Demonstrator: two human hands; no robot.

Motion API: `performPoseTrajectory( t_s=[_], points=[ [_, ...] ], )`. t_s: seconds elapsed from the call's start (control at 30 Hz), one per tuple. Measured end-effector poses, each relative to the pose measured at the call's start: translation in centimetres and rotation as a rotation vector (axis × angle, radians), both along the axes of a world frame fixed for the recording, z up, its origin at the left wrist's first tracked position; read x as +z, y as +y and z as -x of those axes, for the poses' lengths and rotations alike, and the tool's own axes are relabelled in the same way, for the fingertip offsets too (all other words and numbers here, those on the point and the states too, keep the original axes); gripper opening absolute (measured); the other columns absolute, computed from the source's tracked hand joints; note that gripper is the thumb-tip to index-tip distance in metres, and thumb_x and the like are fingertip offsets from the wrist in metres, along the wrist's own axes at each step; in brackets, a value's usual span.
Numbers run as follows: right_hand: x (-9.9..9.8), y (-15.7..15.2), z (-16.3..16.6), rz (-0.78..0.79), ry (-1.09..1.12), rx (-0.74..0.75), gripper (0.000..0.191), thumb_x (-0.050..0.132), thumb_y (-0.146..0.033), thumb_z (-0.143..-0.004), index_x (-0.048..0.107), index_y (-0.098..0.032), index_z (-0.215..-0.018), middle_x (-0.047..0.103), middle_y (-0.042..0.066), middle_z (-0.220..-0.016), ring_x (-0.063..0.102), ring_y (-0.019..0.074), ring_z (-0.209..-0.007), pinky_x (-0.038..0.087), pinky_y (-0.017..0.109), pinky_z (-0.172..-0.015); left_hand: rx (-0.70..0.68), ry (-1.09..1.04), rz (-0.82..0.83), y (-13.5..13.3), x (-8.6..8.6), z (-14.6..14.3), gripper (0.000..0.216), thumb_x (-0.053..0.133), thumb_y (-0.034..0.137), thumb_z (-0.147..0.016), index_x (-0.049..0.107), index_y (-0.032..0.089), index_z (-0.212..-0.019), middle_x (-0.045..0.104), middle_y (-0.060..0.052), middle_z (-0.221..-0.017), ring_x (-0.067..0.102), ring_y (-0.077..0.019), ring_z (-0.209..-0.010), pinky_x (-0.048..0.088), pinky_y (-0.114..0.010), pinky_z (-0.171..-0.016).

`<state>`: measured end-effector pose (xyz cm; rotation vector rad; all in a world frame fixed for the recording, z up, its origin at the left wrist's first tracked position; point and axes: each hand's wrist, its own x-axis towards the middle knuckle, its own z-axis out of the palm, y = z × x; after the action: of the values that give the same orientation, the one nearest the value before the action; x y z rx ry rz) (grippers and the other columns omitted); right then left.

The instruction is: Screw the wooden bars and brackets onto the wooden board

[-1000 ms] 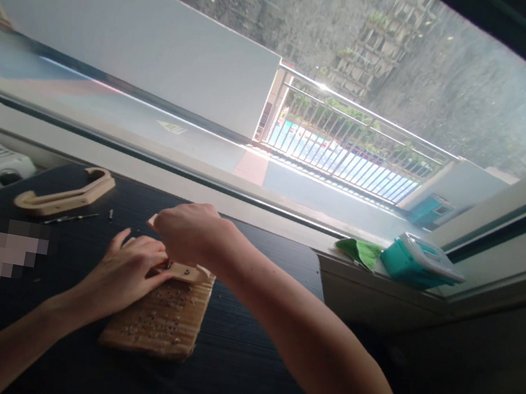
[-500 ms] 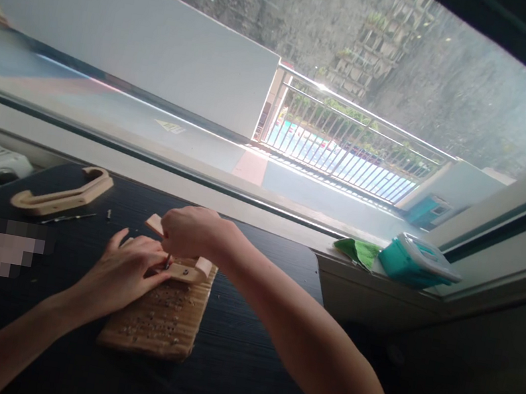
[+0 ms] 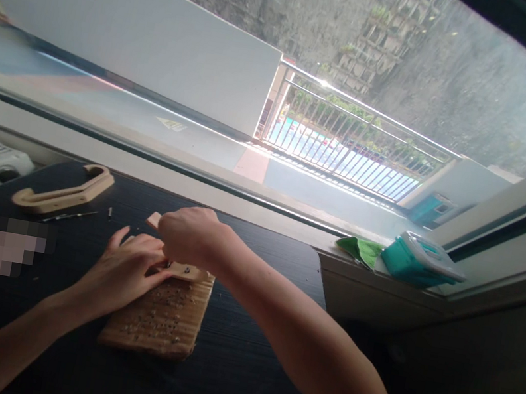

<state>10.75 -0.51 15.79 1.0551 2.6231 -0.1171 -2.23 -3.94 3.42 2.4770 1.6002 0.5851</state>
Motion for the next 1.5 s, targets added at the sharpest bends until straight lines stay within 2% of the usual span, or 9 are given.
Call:
performPoseTrajectory(
  t_s=[0.13,0.23,0.4,0.6,0.73,0.9,1.07,1.23,1.5],
  points=[
    [0.5,0.1,-0.1,0.004,0.003,-0.055,0.027,0.049,-0.023,-0.079,0.069,-0.014,-0.094,0.07,0.01,-0.09,0.061,0.019,-0.079,0.039,0.026,-0.058,0.003,0.006,0.008,-0.1,0.1,0.0,0.008,0.059,0.026,-0.074,0.065,0.023,-0.071,0.067,-0.004,-0.087,0.057,-0.0262,-0.096,0.017,-0.059,-0.102],
    [1.5,0.2,-0.1,0.026,-0.01,-0.062,0.032,0.055,-0.029,-0.077,0.066,-0.016,-0.104,0.069,0.008,-0.096,0.061,0.02,-0.084,0.04,0.026,-0.061,0.003,0.002,0.005,-0.1,0.1,0.1,0.011,0.057,0.027,-0.076,0.065,0.023,-0.071,0.067,-0.004,-0.087,0.058,-0.0257,-0.095,0.018,-0.059,-0.101],
    [2.5,0.1,0.0,0.038,0.012,0.037,0.024,0.055,-0.016,-0.075,0.068,-0.018,-0.095,0.07,0.006,-0.091,0.06,0.017,-0.079,0.036,0.025,-0.058,0.0,-0.001,-0.013,0.0,-0.1,0.2,0.013,0.055,0.03,-0.078,0.065,0.023,-0.073,0.067,-0.004,-0.087,0.058,-0.025,-0.095,0.018,-0.059,-0.101],
    [0.8,0.3,0.2,0.009,0.033,0.147,0.024,0.05,-0.011,-0.077,0.068,-0.012,-0.092,0.07,0.009,-0.085,0.059,0.0158,-0.071,0.034,0.025,-0.055,0.002,0.015,-0.007,0.0,-0.2,0.2,0.009,0.058,0.028,-0.076,0.064,0.023,-0.072,0.067,-0.002,-0.085,0.057,-0.0256,-0.095,0.019,-0.059,-0.102],
    [-0.1,0.3,0.1,-0.032,0.061,0.098,0.028,0.045,-0.015,-0.081,0.065,-0.013,-0.1,0.07,0.01,-0.088,0.06,0.017,-0.073,0.034,0.026,-0.054,0.006,0.016,-0.02,-0.1,-0.1,0.2,0.009,0.059,0.027,-0.076,0.065,0.022,-0.072,0.067,-0.003,-0.088,0.058,-0.0265,-0.095,0.019,-0.059,-0.101],
    [0.6,-0.1,0.0,-0.042,0.037,0.023,0.026,0.046,-0.022,-0.083,0.065,-0.017,-0.1,0.07,0.009,-0.094,0.062,0.0187,-0.08,0.035,0.026,-0.055,0.006,0.005,-0.02,-0.2,0.2,0.1,0.011,0.058,0.027,-0.077,0.066,0.022,-0.071,0.068,-0.004,-0.088,0.058,-0.0264,-0.095,0.02,-0.059,-0.101],
    [1.6,-0.3,0.0,-0.025,0.027,0.073,0.025,0.054,-0.015,-0.077,0.065,-0.019,-0.099,0.07,0.006,-0.091,0.061,0.0174,-0.08,0.036,0.024,-0.057,0.004,0.006,-0.02,-0.2,0.2,0.2,0.013,0.057,0.03,-0.078,0.065,0.022,-0.072,0.067,-0.003,-0.087,0.058,-0.0255,-0.094,0.021,-0.059,-0.101],
    [1.2,-0.2,0.1,-0.021,0.052,0.098,0.021,0.051,-0.012,-0.079,0.066,-0.017,-0.092,0.07,0.007,-0.086,0.059,0.0155,-0.076,0.034,0.023,-0.056,0.005,0.011,-0.01,-0.1,0.0,0.2,0.011,0.059,0.029,-0.077,0.065,0.022,-0.072,0.067,-0.002,-0.086,0.058,-0.0252,-0.095,0.02,-0.058,-0.102],
    [0.5,0.1,0.2,-0.035,0.072,0.013,0.026,0.045,-0.027,-0.086,0.067,-0.013,-0.091,0.07,0.01,-0.089,0.06,0.0173,-0.075,0.034,0.025,-0.054,0.012,0.015,-0.021,-0.2,0.2,0.2,0.011,0.059,0.029,-0.077,0.066,0.022,-0.073,0.068,-0.004,-0.088,0.058,-0.0255,-0.096,0.021,-0.059,-0.101]
  ],
)
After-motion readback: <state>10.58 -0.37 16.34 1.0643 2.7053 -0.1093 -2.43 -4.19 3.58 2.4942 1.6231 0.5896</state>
